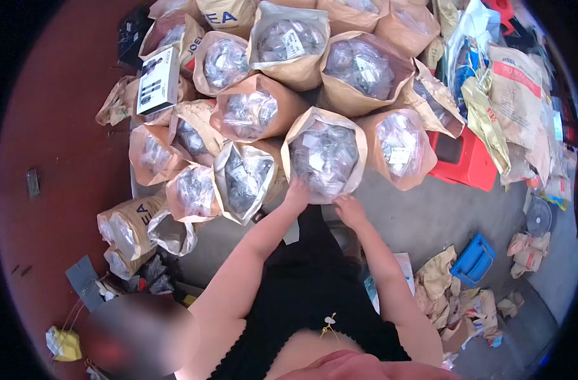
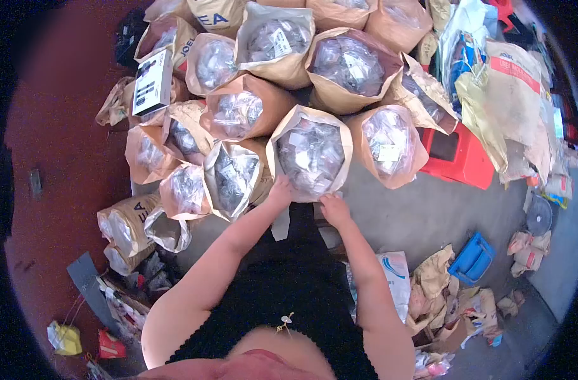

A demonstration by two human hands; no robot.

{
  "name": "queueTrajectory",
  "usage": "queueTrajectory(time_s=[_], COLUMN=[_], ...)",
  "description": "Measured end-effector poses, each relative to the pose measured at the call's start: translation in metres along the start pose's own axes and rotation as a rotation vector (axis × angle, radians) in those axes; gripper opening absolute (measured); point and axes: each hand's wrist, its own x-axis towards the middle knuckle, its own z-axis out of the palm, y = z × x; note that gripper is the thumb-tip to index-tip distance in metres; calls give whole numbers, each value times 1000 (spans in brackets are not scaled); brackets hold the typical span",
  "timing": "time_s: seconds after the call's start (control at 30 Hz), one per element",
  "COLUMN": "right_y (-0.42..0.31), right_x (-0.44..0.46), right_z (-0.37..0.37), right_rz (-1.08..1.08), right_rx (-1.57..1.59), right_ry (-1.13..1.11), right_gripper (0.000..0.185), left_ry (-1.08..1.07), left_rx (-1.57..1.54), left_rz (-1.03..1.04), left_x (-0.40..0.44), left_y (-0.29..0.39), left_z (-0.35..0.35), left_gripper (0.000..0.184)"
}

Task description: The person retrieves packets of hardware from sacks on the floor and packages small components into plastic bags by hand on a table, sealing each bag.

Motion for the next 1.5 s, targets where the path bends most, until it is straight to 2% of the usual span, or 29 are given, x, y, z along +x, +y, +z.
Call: queueTrajectory(time_s=[0.07,0.1,0.17,0.2,0.27,0.33,0.4,0.5,0.57,0.7,0.77,0.83,0.87,0.93,0.97,1.03,1.1,1.17,1.23,1.3,1.33,1.4,1.43,1.5], right_y=[-8,6,-1,-4,-7,-17,-62,-110,-146,-228,-265,-294,-318,-353,-370,-401,-435,-456,-452,-456,-462,-490,-514,-572], right_x=[-12,34,19,17,30,44,39,45,48,49,50,53,51,41,41,42,38,41,74,114,128,158,167,173], right_z=[-2,-25,-12,-10,-13,-14,-29,-26,-10,50,94,139,158,190,204,225,235,239,242,246,251,260,266,288], right_rz=[23,-22,-16,-59,-10,-149,-183,-355,-423,-567,-695,-668,-729,-675,-711,-690,-755,-609,-679,-604,-636,-662,-681,-689], right_rx=[14,-46,-76,-83,-229,-303,-276,-360,-417,-433,-558,-678,-706,-816,-827,-771,-782,-780,-805,-942,-954,-1276,-1298,-1250], right_ry=[-50,16,-46,-68,-167,-150,-86,-65,-69,-133,-130,-312,-335,-541,-552,-712,-664,-638,-660,-794,-794,-723,-728,-730], right_gripper=[32,32,30,30,29,29,27,26,25,23,26,30,30,35,35,40,37,31,33,34,34,42,42,43], left_ry=[71,154,549,545,385,330,214,132,23,22,-116,-126,-37,163,165,471,557,709,784,869,941,960,874,844], left_rx=[-575,-540,-783,-785,-958,-1064,-1199,-1364,-1474,-1680,-1657,-1612,-1549,-1492,-1496,-1452,-1379,-1194,-1112,-1023,-939,-914,-785,-856], left_rz=[-60,-105,-93,-144,-423,-659,-896,-1153,-1286,-1419,-1399,-1469,-1521,-1681,-1721,-1870,-1991,-2135,-2313,-2540,-2629,-2934,-3047,-3214], left_x=[-48,-29,-101,-129,-176,-225,-285,-366,-412,-483,-512,-548,-569,-596,-609,-642,-676,-708,-741,-774,-790,-825,-836,-868], left_y=[6,-35,-31,-27,-20,2,35,95,151,254,288,303,307,331,339,341,335,328,314,302,302,301,310,322], left_z=[-10,-16,-11,-2,23,68,96,128,168,233,255,256,258,268,280,283,296,322,341,359,377,397,414,428], left_gripper=[29,29,25,25,27,27,27,26,27,36,36,35,31,28,28,27,25,24,21,17,15,17,20,27])
